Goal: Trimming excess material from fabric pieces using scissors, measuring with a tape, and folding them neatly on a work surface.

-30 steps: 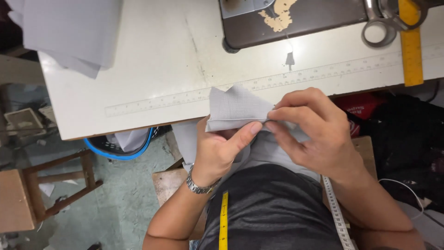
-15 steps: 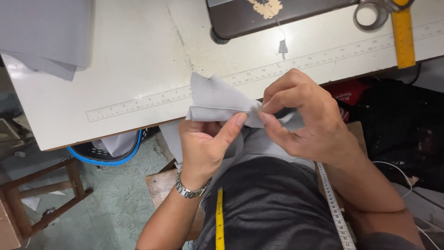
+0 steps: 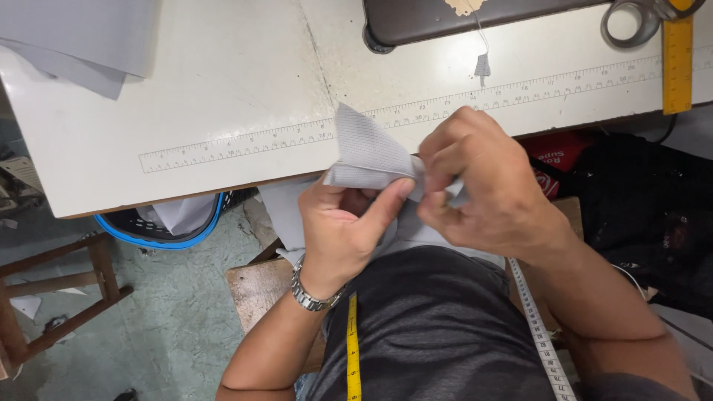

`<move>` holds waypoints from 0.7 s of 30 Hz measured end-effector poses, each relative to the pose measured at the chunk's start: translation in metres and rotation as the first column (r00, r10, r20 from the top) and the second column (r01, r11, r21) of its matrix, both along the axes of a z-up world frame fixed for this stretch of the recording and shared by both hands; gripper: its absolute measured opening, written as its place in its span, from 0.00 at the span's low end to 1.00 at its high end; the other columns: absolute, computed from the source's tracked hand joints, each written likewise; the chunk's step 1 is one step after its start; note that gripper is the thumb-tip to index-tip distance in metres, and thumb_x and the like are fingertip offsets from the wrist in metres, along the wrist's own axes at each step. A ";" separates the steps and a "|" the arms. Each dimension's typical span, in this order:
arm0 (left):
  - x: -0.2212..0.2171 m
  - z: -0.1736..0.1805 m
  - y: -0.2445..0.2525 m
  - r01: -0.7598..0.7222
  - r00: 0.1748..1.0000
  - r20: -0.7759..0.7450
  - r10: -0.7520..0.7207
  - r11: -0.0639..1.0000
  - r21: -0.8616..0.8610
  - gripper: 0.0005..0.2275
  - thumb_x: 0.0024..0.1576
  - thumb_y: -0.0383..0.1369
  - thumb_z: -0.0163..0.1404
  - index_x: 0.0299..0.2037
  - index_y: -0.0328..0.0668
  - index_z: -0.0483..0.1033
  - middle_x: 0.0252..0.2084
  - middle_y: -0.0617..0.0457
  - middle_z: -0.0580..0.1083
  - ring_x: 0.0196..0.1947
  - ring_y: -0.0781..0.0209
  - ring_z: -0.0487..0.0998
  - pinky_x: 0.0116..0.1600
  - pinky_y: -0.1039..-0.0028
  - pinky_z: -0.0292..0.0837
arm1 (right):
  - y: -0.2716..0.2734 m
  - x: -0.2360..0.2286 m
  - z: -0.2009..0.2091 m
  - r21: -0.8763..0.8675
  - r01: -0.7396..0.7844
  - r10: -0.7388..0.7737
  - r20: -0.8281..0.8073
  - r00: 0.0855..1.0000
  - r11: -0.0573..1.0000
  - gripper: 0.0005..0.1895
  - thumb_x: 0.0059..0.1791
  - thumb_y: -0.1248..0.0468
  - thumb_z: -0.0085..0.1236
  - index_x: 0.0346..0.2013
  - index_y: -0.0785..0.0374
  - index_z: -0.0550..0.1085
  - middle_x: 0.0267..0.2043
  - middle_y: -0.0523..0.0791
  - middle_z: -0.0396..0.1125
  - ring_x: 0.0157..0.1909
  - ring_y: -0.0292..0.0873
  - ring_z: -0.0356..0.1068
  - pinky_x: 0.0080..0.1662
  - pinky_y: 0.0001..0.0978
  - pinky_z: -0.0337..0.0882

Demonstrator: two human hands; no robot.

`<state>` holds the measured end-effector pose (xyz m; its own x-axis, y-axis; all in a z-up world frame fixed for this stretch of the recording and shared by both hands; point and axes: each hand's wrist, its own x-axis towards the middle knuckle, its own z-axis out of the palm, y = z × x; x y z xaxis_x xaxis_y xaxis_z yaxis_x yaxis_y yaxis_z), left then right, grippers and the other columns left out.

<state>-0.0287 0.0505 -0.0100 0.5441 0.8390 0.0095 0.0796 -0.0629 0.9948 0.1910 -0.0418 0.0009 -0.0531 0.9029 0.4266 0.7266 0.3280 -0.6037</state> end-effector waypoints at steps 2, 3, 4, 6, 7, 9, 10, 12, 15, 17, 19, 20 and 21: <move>-0.004 0.001 0.000 -0.049 0.995 0.088 0.057 0.995 -0.087 0.04 0.69 0.32 0.71 0.46 0.42 0.92 0.36 0.59 0.87 0.33 0.70 0.84 0.39 0.75 0.83 | -0.007 0.014 -0.024 0.186 0.010 0.066 -0.397 0.915 0.983 0.23 0.53 0.86 0.54 0.54 0.59 0.63 0.44 0.44 0.60 0.46 0.46 0.67 0.48 0.38 0.73; -0.004 -0.001 0.002 -0.055 0.994 0.089 0.063 0.995 -0.087 0.04 0.69 0.32 0.71 0.46 0.42 0.92 0.36 0.59 0.87 0.33 0.70 0.84 0.39 0.75 0.83 | -0.015 0.019 -0.016 0.185 0.004 0.071 -0.396 0.915 0.983 0.23 0.53 0.86 0.54 0.54 0.59 0.63 0.44 0.44 0.60 0.46 0.46 0.67 0.48 0.38 0.73; -0.007 -0.002 0.005 -0.076 0.993 0.083 0.085 0.992 -0.098 0.05 0.68 0.33 0.73 0.45 0.46 0.90 0.36 0.61 0.85 0.34 0.73 0.81 0.39 0.76 0.81 | -0.020 0.023 -0.010 0.137 0.041 0.021 -0.424 0.905 0.990 0.26 0.55 0.88 0.54 0.57 0.60 0.61 0.45 0.47 0.62 0.47 0.46 0.68 0.46 0.33 0.75; -0.011 0.000 0.007 -0.102 0.991 0.074 0.110 0.989 -0.103 0.07 0.67 0.33 0.74 0.44 0.49 0.87 0.36 0.64 0.84 0.34 0.75 0.79 0.39 0.77 0.78 | -0.020 0.020 -0.001 0.092 0.072 -0.022 -0.452 0.892 0.993 0.28 0.57 0.91 0.54 0.60 0.61 0.59 0.47 0.49 0.65 0.48 0.45 0.69 0.45 0.29 0.75; -0.010 0.002 0.007 -0.086 0.995 0.046 0.091 0.991 -0.100 0.08 0.67 0.34 0.74 0.43 0.49 0.87 0.34 0.65 0.82 0.33 0.75 0.77 0.38 0.77 0.77 | -0.015 0.014 0.001 0.093 0.032 0.003 -0.347 0.938 0.995 0.20 0.60 0.84 0.61 0.58 0.65 0.65 0.48 0.52 0.69 0.50 0.49 0.74 0.50 0.34 0.78; -0.005 0.004 0.004 -0.049 0.998 0.026 0.052 0.994 -0.098 0.08 0.66 0.34 0.74 0.42 0.49 0.86 0.32 0.65 0.80 0.31 0.75 0.74 0.38 0.76 0.75 | -0.010 0.007 0.007 0.087 0.012 0.008 -0.230 0.973 0.996 0.14 0.63 0.76 0.69 0.57 0.69 0.70 0.50 0.54 0.74 0.53 0.52 0.78 0.55 0.39 0.81; -0.003 0.005 0.002 -0.055 0.997 0.040 0.059 0.993 -0.109 0.08 0.67 0.34 0.74 0.42 0.48 0.86 0.31 0.65 0.78 0.31 0.75 0.73 0.37 0.76 0.74 | -0.007 0.003 0.010 0.101 0.006 0.016 -0.216 0.976 0.995 0.16 0.63 0.77 0.69 0.57 0.66 0.68 0.50 0.53 0.74 0.52 0.51 0.77 0.57 0.43 0.77; -0.001 0.008 -0.002 -0.058 0.996 0.055 0.065 0.991 -0.117 0.08 0.67 0.34 0.73 0.42 0.47 0.85 0.30 0.65 0.77 0.31 0.76 0.73 0.36 0.76 0.73 | -0.004 -0.001 0.014 0.118 0.001 0.023 -0.201 0.979 0.993 0.19 0.63 0.79 0.69 0.57 0.62 0.67 0.50 0.52 0.75 0.52 0.51 0.77 0.59 0.48 0.73; 0.001 0.009 -0.006 -0.068 0.997 0.037 0.072 0.992 -0.103 0.11 0.67 0.34 0.73 0.37 0.49 0.83 0.28 0.67 0.74 0.29 0.76 0.70 0.34 0.76 0.70 | -0.003 -0.004 0.015 0.073 -0.010 0.023 -0.190 0.982 0.997 0.22 0.63 0.79 0.68 0.60 0.58 0.65 0.52 0.50 0.76 0.50 0.50 0.73 0.57 0.47 0.72; 0.002 0.009 -0.009 -0.056 0.996 0.060 0.060 0.996 -0.066 0.05 0.68 0.33 0.72 0.45 0.45 0.90 0.37 0.62 0.86 0.36 0.73 0.80 0.43 0.75 0.80 | -0.002 -0.004 0.015 0.056 -0.015 0.024 -0.168 0.986 0.998 0.20 0.63 0.78 0.67 0.58 0.59 0.64 0.50 0.50 0.75 0.49 0.51 0.70 0.53 0.45 0.71; 0.004 0.010 -0.011 -0.063 0.997 0.035 0.063 0.998 -0.020 0.05 0.68 0.33 0.73 0.46 0.46 0.91 0.38 0.62 0.86 0.37 0.74 0.79 0.44 0.75 0.80 | 0.001 -0.006 0.016 0.073 -0.005 0.015 -0.130 0.991 0.997 0.18 0.62 0.79 0.65 0.56 0.61 0.65 0.49 0.50 0.76 0.47 0.51 0.70 0.52 0.46 0.72; 0.004 0.010 -0.012 -0.066 0.998 0.010 0.066 0.998 0.025 0.05 0.69 0.33 0.73 0.46 0.47 0.91 0.39 0.63 0.86 0.38 0.74 0.79 0.46 0.74 0.80 | 0.002 -0.007 0.016 0.089 0.006 0.002 -0.092 0.996 0.996 0.16 0.62 0.80 0.63 0.54 0.63 0.66 0.48 0.51 0.76 0.46 0.51 0.70 0.51 0.46 0.72; 0.005 0.012 -0.013 -0.063 0.998 0.007 0.063 0.998 0.022 0.05 0.69 0.33 0.73 0.46 0.47 0.91 0.39 0.63 0.86 0.38 0.74 0.79 0.46 0.74 0.80 | 0.001 -0.008 0.014 0.086 0.009 -0.001 -0.095 0.995 0.996 0.16 0.62 0.80 0.63 0.54 0.63 0.66 0.48 0.51 0.76 0.46 0.51 0.70 0.51 0.46 0.72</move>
<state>-0.0235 0.0375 0.0017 0.4901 0.8711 0.0319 0.0778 -0.0802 0.9937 0.1828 -0.0404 0.0146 -0.0044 0.8627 0.5058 0.6689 0.3785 -0.6398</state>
